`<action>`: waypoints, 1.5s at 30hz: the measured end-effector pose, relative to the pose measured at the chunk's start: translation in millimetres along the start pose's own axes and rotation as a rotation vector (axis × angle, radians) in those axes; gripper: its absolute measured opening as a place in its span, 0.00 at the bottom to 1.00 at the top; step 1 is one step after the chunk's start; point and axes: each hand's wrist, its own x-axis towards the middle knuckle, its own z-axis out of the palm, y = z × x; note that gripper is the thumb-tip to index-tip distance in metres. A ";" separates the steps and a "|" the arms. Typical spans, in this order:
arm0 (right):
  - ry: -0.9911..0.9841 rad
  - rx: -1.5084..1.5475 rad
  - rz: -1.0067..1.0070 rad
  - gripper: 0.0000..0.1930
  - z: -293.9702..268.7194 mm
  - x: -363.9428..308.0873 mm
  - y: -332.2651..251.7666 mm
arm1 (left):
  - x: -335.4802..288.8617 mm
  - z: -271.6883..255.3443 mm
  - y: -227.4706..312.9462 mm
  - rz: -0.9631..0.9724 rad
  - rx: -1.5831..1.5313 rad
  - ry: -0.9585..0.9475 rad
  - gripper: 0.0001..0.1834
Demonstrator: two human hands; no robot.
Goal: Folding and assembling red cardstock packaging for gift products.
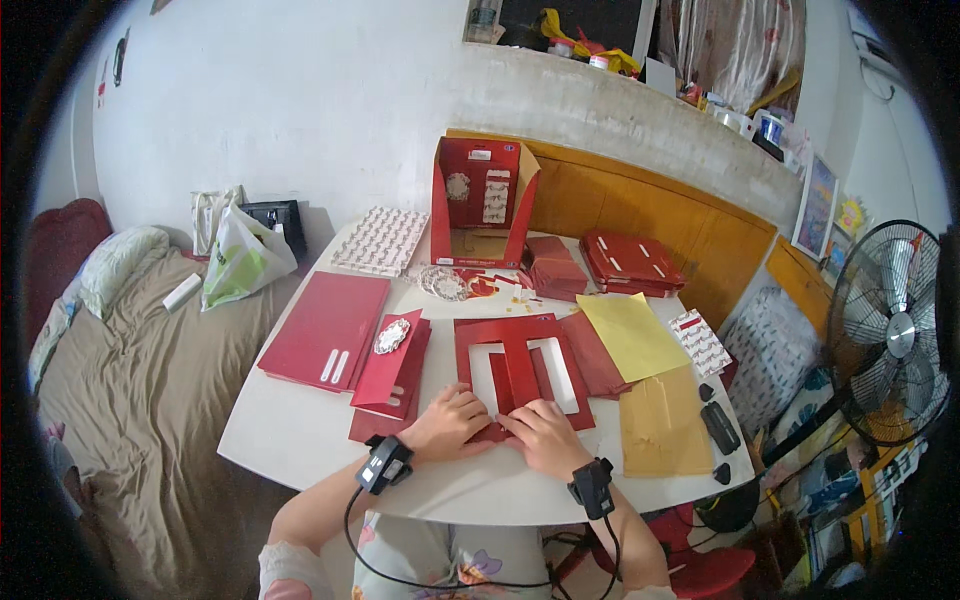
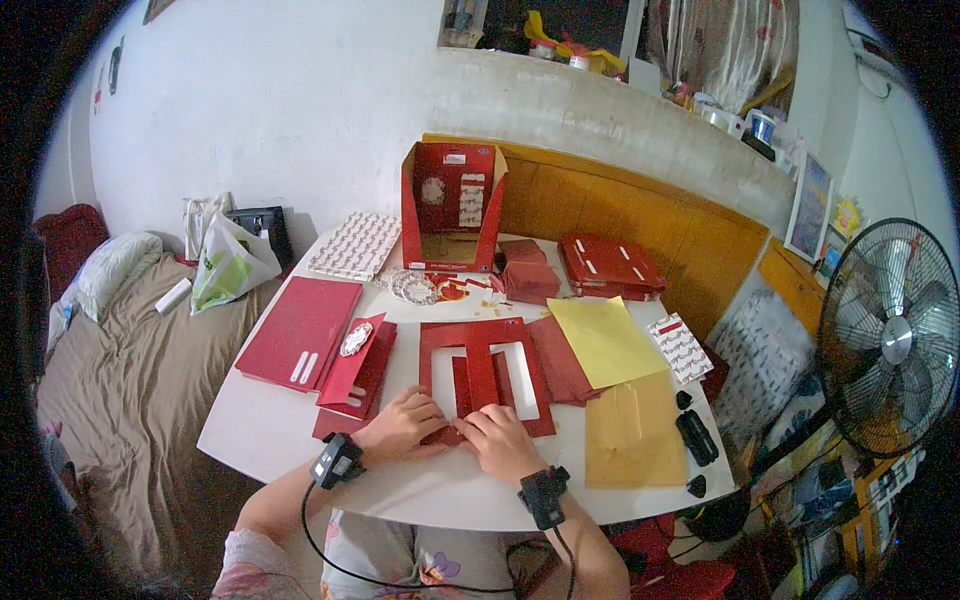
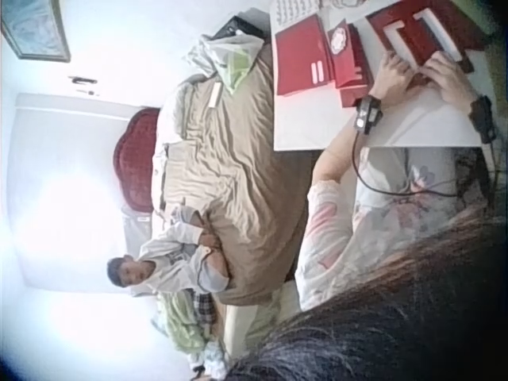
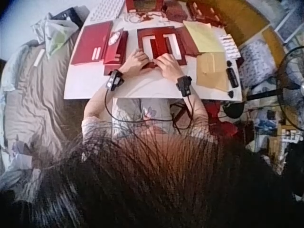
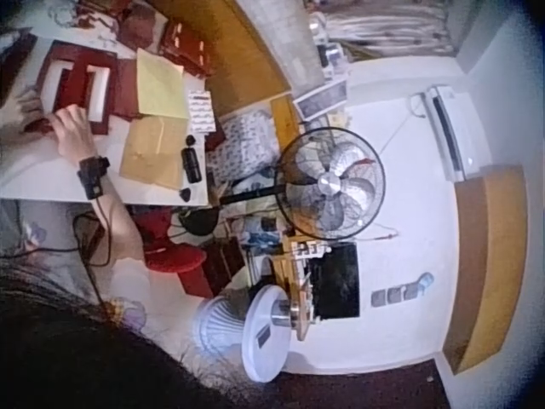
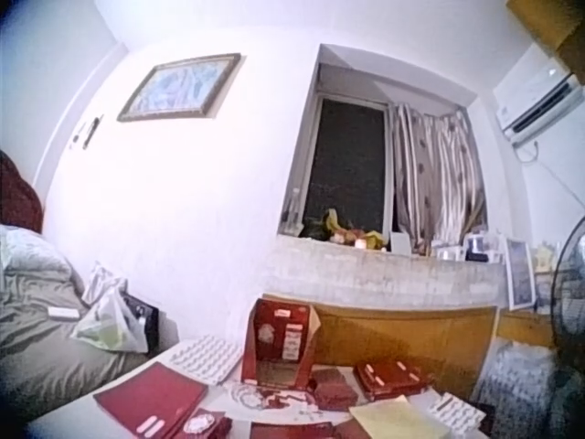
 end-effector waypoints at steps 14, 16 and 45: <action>0.191 0.053 0.087 0.15 -13.2 6.6 0.6 | 0.8 -1.8 6.0 -0.238 -0.393 0.136 0.16; 0.360 -0.017 0.119 0.10 -20.2 9.4 -2.5 | 3.9 -5.0 7.0 -0.211 -0.392 0.207 0.16; 0.533 1.273 0.659 0.08 -8.5 1.1 4.3 | 16.5 -8.5 34.1 -0.179 -0.195 0.262 0.23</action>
